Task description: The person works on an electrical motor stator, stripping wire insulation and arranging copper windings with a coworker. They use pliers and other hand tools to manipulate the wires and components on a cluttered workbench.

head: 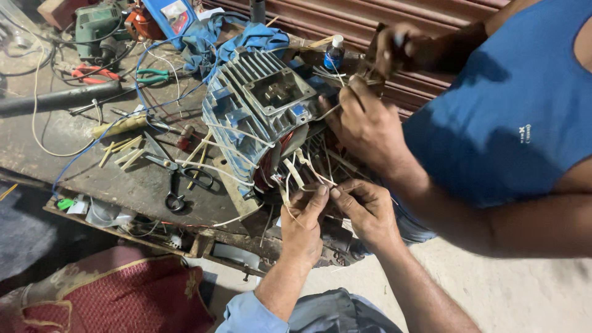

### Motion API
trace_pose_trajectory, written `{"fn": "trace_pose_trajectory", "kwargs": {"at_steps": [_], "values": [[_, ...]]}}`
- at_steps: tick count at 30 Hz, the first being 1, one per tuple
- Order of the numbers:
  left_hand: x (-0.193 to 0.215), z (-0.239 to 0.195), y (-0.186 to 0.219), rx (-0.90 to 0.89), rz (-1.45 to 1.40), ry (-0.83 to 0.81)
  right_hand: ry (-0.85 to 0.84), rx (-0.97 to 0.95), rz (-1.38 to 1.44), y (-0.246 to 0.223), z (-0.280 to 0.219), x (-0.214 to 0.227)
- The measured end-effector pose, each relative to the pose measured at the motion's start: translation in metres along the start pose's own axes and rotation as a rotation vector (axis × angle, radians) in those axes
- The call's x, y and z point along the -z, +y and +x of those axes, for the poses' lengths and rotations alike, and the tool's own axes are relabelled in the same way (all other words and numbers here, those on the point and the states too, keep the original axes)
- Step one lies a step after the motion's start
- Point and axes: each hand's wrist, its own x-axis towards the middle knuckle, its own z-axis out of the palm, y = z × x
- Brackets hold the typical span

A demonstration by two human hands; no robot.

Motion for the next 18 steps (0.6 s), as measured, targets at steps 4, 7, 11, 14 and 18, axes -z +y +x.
{"fn": "trace_pose_trajectory", "kwargs": {"at_steps": [4,7,11,14,18], "values": [[0.008,0.009,-0.008,0.047,-0.001,0.066,0.140,-0.303,0.411,-0.010,0.003,-0.011],[0.014,0.016,-0.009,0.054,0.022,0.054,0.097,-0.411,0.420,-0.031,0.000,-0.008],[0.009,0.015,-0.003,0.137,-0.048,0.001,0.254,0.364,-0.811,-0.066,-0.020,-0.004],[-0.002,0.015,0.003,0.212,-0.208,-0.055,0.151,0.944,-1.229,-0.088,-0.020,-0.003],[-0.006,0.014,0.016,0.274,-0.261,-0.152,0.132,1.171,-1.456,-0.104,-0.017,-0.005]]}}
